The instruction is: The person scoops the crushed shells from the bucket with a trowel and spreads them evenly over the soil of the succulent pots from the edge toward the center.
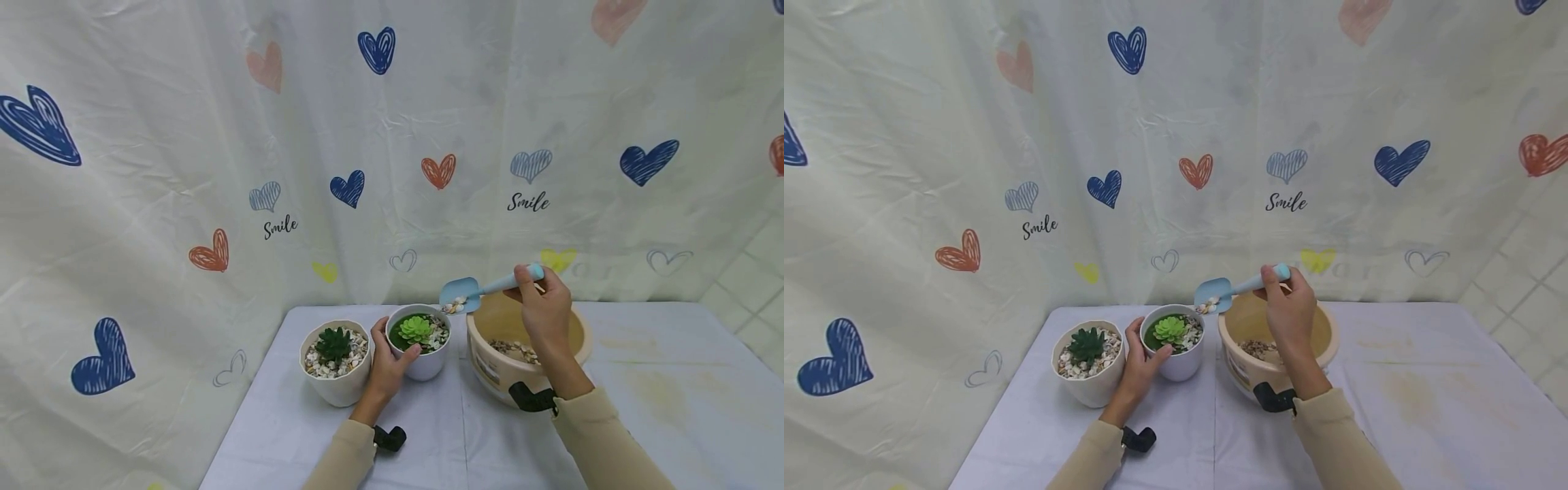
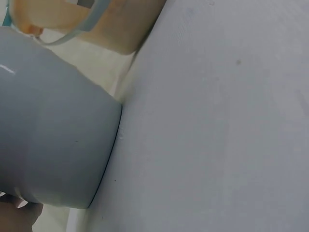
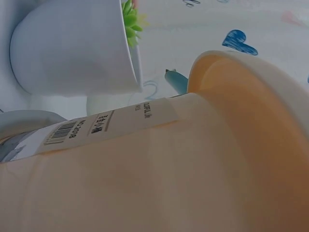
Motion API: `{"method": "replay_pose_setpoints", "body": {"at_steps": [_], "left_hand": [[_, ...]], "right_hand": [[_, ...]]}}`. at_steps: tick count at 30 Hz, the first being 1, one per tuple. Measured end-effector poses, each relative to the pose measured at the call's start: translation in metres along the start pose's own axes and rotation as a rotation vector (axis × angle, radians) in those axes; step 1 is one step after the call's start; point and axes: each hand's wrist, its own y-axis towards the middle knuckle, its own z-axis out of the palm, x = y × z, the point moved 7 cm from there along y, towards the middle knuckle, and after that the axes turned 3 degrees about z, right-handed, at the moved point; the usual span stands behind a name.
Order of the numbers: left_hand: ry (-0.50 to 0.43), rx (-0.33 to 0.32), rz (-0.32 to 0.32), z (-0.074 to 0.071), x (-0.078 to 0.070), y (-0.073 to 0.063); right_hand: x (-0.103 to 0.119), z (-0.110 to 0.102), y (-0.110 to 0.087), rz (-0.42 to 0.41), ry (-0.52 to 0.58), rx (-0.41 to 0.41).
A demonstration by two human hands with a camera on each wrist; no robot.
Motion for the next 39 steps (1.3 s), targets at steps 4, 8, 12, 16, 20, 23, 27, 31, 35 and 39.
{"method": "replay_pose_setpoints", "body": {"at_steps": [4,8,12,16,20,23,27,31,35,39], "left_hand": [[-0.002,0.022,0.023,0.001,0.001,0.001],[0.040,0.004,0.041,-0.002,0.001,0.001],[0.039,0.015,0.029,-0.002,0.001,0.000],[0.027,0.040,0.009,0.000,0.001,0.000],[0.042,0.055,0.016,-0.001,-0.006,-0.001],[0.072,0.064,0.032,-0.003,-0.021,-0.003],[0.115,0.059,0.041,-0.005,-0.030,-0.003],[0.135,0.038,0.050,-0.004,-0.015,-0.001],[0.141,0.018,0.050,-0.005,-0.003,0.001],[0.124,0.009,0.021,-0.005,-0.001,0.001]], "right_hand": [[0.000,0.001,0.000,-0.017,-0.008,0.000],[0.000,0.002,0.000,-0.026,-0.011,0.012],[-0.001,0.003,0.000,-0.031,-0.013,0.030],[-0.001,0.005,0.001,-0.035,-0.025,0.049],[-0.001,0.006,0.000,-0.042,-0.016,0.067],[0.000,0.007,-0.001,-0.051,-0.007,0.079],[0.001,0.008,-0.002,-0.060,-0.003,0.094],[0.002,0.010,-0.003,-0.057,-0.007,0.111],[0.003,0.012,-0.003,-0.065,-0.021,0.139],[0.004,0.014,-0.004,-0.099,-0.030,0.164]]}}
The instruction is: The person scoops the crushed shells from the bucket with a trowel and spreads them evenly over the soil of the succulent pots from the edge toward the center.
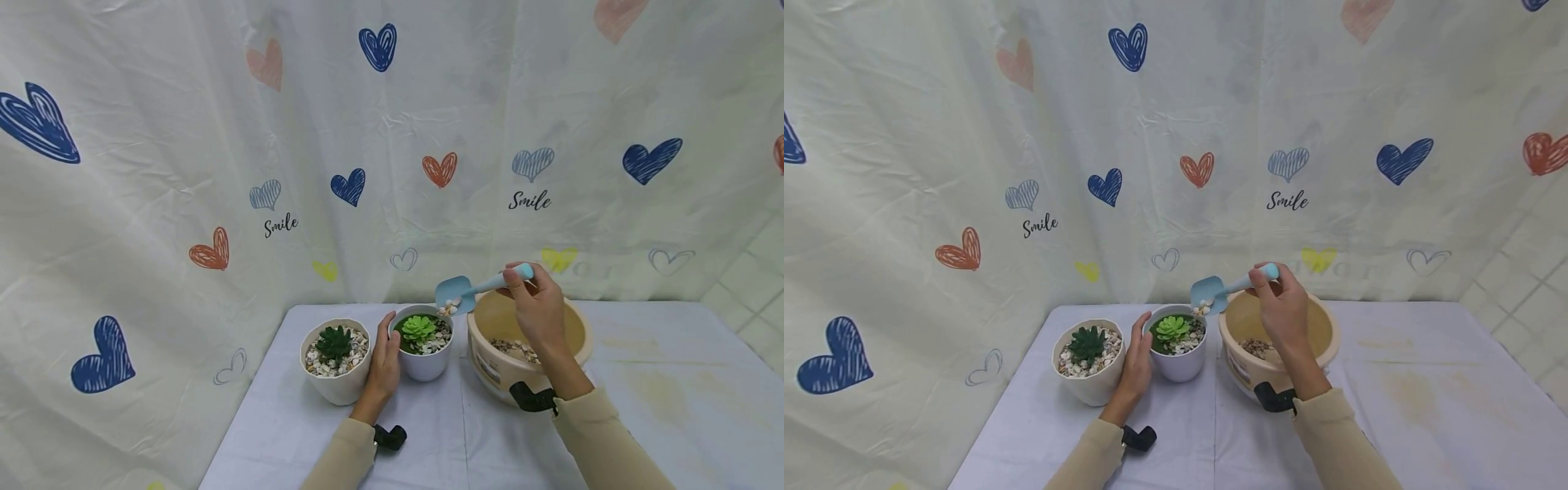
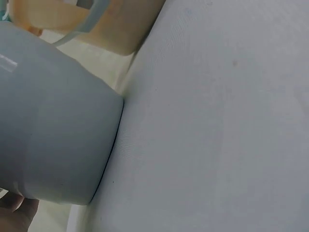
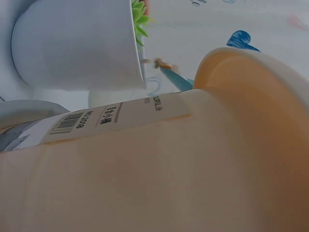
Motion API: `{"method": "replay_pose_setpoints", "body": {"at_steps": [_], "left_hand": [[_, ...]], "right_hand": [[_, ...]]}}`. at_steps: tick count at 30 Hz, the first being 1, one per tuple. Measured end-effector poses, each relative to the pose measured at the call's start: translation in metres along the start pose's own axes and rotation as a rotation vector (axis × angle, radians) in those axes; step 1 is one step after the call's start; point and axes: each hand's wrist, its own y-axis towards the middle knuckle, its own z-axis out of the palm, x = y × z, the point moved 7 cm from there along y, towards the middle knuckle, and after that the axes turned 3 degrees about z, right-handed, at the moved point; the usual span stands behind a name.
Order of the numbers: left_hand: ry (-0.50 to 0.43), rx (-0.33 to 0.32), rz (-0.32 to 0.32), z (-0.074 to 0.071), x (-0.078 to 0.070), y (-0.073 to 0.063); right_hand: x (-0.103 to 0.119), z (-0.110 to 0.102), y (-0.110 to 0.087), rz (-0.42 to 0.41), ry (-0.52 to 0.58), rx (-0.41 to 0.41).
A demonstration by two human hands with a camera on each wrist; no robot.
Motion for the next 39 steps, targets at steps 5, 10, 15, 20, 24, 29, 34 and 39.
{"method": "replay_pose_setpoints", "body": {"at_steps": [5,10,15,20,24,29,34,39], "left_hand": [[-0.062,0.034,-0.066,0.004,0.003,-0.001],[-0.083,0.058,-0.077,0.007,0.005,-0.001],[-0.110,0.039,-0.052,0.006,0.004,-0.002],[-0.138,0.015,-0.015,0.005,0.003,-0.001],[-0.098,-0.007,0.004,0.003,0.002,0.000],[-0.022,-0.012,0.008,0.000,-0.008,-0.002],[-0.004,0.010,-0.006,-0.004,-0.035,-0.006],[-0.015,0.009,-0.002,-0.002,-0.031,-0.004]], "right_hand": [[0.001,0.001,-0.001,-0.022,-0.003,0.004],[0.000,0.000,0.000,-0.024,0.014,-0.008],[0.000,0.000,0.000,-0.027,0.008,-0.014],[0.001,0.000,0.000,-0.037,-0.006,-0.016],[0.002,0.000,0.000,-0.049,-0.007,-0.007],[0.004,0.003,-0.001,-0.065,0.003,0.025],[0.004,0.006,-0.002,-0.095,-0.015,0.054],[0.004,0.006,-0.002,-0.113,-0.012,0.072]]}}
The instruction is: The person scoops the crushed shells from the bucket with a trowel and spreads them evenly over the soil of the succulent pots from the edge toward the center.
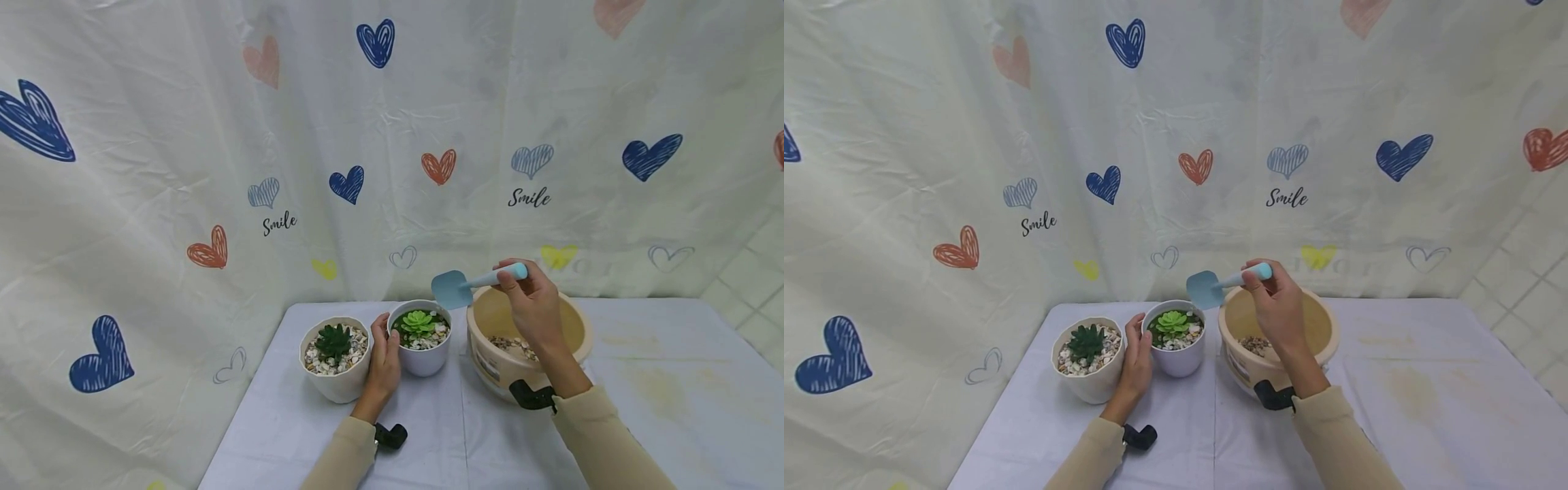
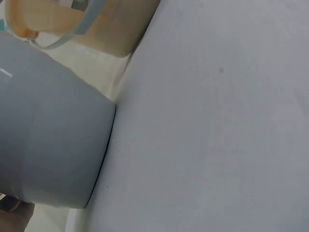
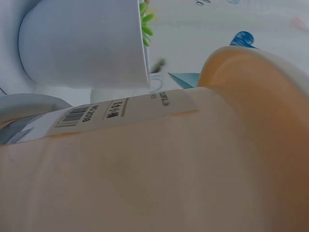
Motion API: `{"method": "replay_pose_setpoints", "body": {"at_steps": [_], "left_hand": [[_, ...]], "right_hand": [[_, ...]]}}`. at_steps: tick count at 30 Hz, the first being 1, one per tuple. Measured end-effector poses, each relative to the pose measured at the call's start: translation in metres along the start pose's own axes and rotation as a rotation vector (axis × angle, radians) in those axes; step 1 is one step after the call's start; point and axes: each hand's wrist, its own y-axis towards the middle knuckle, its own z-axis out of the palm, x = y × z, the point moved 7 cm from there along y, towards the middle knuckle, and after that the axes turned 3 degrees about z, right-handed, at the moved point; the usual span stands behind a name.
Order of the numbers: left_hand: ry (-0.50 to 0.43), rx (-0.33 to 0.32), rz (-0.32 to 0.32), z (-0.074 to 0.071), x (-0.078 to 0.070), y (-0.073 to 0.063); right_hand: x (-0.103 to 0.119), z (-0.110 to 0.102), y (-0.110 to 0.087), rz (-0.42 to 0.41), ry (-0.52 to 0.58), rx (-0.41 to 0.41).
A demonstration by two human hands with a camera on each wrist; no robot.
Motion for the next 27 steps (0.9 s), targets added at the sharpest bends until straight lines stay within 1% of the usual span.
{"method": "replay_pose_setpoints", "body": {"at_steps": [4,7,9,12,15,17,19,21,24,26,27], "left_hand": [[0.007,-0.042,0.005,0.003,0.020,0.003],[0.011,-0.070,0.013,0.002,0.024,0.003],[0.012,-0.085,0.019,0.002,0.025,0.003],[0.027,-0.103,0.012,0.002,0.025,0.002],[0.071,-0.129,0.004,0.002,0.021,0.001],[0.124,-0.150,0.023,0.002,0.015,-0.001],[0.201,-0.171,0.070,0.003,0.004,-0.002],[0.287,-0.188,0.145,0.006,-0.012,-0.003],[0.384,-0.201,0.296,0.013,-0.041,-0.005],[0.415,-0.209,0.407,0.020,-0.060,-0.008],[0.411,-0.205,0.452,0.024,-0.068,-0.010]], "right_hand": [[0.001,0.000,0.000,-0.009,-0.005,0.006],[0.001,-0.001,-0.001,-0.011,-0.015,-0.001],[0.001,-0.001,-0.001,-0.009,-0.017,-0.010],[0.001,-0.003,-0.001,-0.005,0.000,-0.035],[0.002,-0.006,0.000,-0.014,0.054,-0.074],[0.004,-0.010,0.000,-0.026,0.115,-0.114],[0.006,-0.016,0.000,-0.046,0.176,-0.161],[0.008,-0.025,-0.002,-0.059,0.244,-0.213],[0.014,-0.044,-0.006,-0.070,0.312,-0.291],[0.019,-0.059,-0.009,-0.065,0.337,-0.331],[0.022,-0.067,-0.011,-0.061,0.320,-0.345]]}}
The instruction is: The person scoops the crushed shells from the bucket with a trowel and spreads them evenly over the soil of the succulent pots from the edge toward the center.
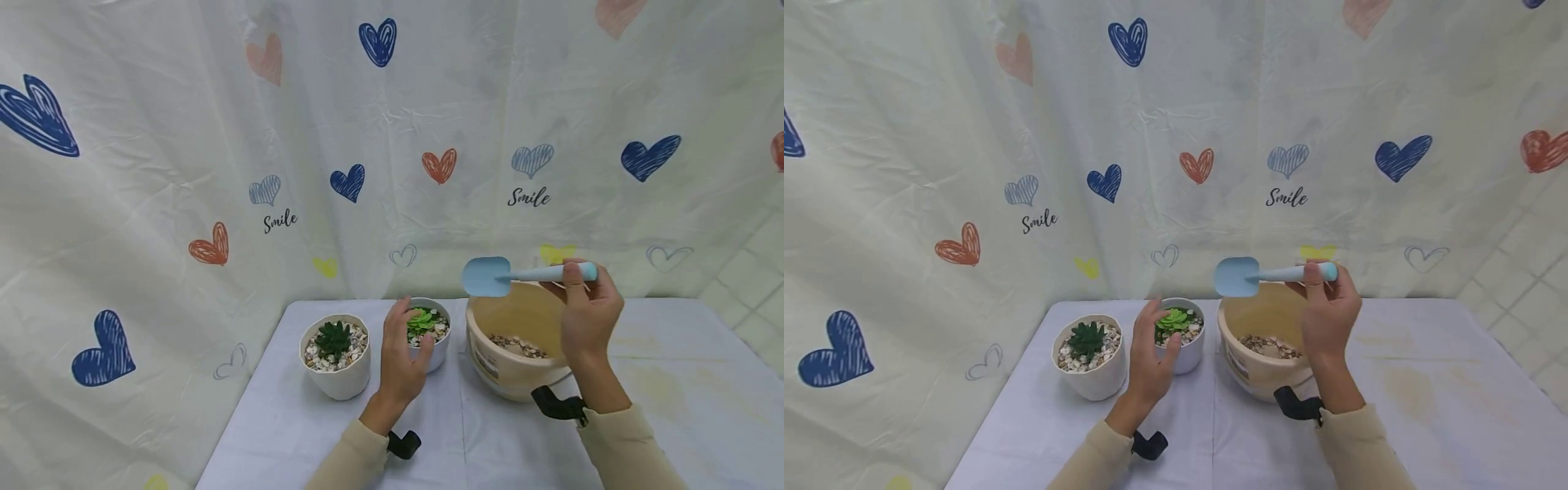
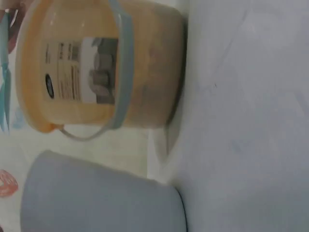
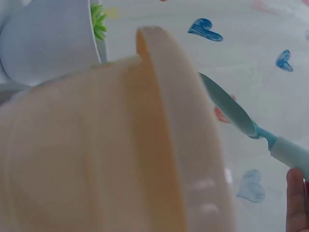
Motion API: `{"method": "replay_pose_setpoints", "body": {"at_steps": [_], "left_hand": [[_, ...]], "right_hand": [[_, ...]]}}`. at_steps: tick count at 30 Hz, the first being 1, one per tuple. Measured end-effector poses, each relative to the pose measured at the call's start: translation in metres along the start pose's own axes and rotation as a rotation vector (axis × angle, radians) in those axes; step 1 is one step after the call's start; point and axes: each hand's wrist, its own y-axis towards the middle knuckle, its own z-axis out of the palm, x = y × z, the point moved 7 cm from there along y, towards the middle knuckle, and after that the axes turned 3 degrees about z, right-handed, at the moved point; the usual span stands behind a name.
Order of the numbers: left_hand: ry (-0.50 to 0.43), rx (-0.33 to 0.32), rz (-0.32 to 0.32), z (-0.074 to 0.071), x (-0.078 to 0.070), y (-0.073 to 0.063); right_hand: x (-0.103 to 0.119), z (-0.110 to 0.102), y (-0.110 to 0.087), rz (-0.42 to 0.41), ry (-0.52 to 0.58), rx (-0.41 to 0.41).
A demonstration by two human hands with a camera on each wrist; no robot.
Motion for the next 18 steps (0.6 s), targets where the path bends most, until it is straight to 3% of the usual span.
{"method": "replay_pose_setpoints", "body": {"at_steps": [3,5,8,10,12,15,18], "left_hand": [[-0.089,0.023,0.088,0.008,-0.024,0.002],[-0.169,0.088,0.071,0.019,-0.033,0.002],[-0.263,0.236,-0.053,0.042,-0.039,0.000],[-0.288,0.320,-0.157,0.057,-0.041,-0.001],[-0.298,0.367,-0.240,0.069,-0.042,-0.002],[-0.336,0.375,-0.327,0.083,-0.040,-0.003],[-0.411,0.359,-0.396,0.093,-0.036,-0.006]], "right_hand": [[0.015,-0.020,0.005,0.009,-0.066,-0.030],[0.019,-0.029,0.007,0.034,-0.221,-0.038],[0.014,-0.037,0.010,0.098,-0.566,-0.004],[0.007,-0.036,0.011,0.115,-0.832,0.084],[-0.003,-0.030,0.010,0.110,-1.004,0.200],[-0.017,-0.017,0.006,0.068,-1.130,0.375],[-0.029,-0.006,0.002,0.067,-1.153,0.497]]}}
